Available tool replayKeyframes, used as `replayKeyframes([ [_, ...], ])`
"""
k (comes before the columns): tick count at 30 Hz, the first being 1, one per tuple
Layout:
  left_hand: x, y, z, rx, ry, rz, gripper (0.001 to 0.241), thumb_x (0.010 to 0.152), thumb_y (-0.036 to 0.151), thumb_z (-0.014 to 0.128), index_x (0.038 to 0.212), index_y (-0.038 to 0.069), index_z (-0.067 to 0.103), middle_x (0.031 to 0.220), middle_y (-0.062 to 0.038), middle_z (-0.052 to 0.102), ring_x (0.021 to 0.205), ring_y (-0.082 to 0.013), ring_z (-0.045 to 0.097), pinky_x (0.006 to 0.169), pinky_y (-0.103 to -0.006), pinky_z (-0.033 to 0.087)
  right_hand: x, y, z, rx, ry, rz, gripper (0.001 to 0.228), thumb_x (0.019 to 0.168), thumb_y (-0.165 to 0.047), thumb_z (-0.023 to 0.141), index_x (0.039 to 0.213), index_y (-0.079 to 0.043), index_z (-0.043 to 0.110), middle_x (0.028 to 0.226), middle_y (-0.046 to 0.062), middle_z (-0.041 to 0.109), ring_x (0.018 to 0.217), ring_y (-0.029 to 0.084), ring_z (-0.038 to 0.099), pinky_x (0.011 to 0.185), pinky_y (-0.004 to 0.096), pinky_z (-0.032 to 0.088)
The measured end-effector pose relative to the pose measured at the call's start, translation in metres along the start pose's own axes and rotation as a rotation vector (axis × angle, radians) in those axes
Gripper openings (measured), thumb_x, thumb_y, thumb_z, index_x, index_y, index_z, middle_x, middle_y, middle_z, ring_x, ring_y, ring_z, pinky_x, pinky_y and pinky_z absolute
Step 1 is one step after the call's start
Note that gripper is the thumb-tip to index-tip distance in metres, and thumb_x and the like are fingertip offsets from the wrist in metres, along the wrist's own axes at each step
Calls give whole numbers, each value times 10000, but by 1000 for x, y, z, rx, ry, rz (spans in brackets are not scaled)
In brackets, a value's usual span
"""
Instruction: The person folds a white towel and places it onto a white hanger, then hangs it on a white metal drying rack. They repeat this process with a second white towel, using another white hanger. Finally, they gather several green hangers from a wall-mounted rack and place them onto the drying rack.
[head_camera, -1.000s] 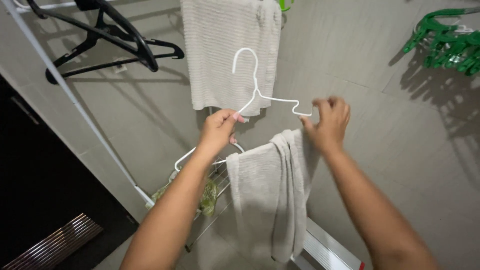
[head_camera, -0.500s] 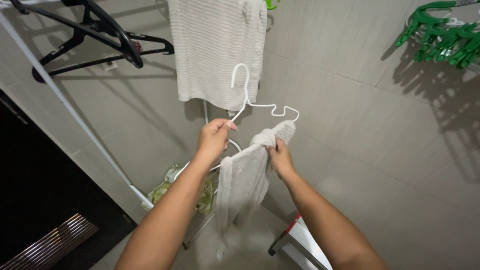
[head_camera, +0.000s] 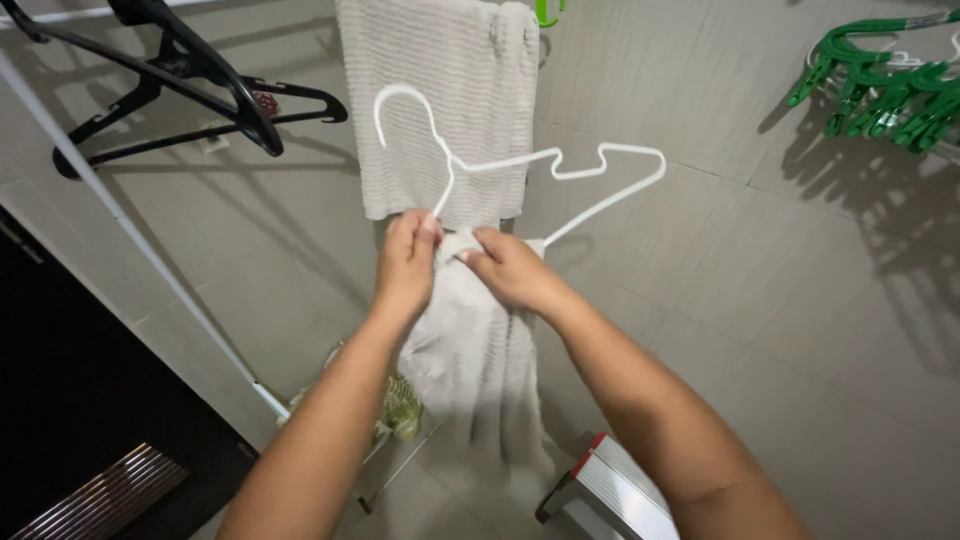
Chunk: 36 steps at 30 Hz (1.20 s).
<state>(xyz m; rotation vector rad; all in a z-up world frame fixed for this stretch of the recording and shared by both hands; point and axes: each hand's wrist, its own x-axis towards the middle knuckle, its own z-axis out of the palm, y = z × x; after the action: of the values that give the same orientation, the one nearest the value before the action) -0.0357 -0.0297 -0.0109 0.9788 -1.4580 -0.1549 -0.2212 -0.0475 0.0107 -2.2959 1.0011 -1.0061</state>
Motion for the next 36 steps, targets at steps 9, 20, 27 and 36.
replayKeyframes([
  [9,-5,-37,20,-457,-130,-191,233,1124,235,462,1079,62,612,1077,-47,726,934,-185,766,759,-231,580,-9,-19,-62,-57,477,409,219,1013,-228,593,1097,-56,700,925,139,749,819,270,729,762,407,557],
  [20,-11,4,-7,-675,-173,-554,242,1073,279,473,1045,102,636,1046,-31,739,761,-95,705,479,-201,379,-15,-20,-85,-355,311,261,334,927,-253,729,1137,-13,631,952,175,726,832,284,714,723,411,554],
  [27,-6,18,-33,-502,-227,-368,209,1051,199,559,1041,60,716,886,-22,736,503,-38,455,455,-204,378,-41,57,-112,-928,565,145,180,1022,-207,679,960,-40,704,1018,192,699,814,373,689,684,484,545],
  [36,-17,33,-24,-263,-265,-268,214,1045,199,586,1023,57,744,853,8,738,681,-43,554,606,-208,450,-53,146,-92,385,481,484,236,1055,-208,623,1018,11,704,889,132,678,757,222,602,678,404,509],
])
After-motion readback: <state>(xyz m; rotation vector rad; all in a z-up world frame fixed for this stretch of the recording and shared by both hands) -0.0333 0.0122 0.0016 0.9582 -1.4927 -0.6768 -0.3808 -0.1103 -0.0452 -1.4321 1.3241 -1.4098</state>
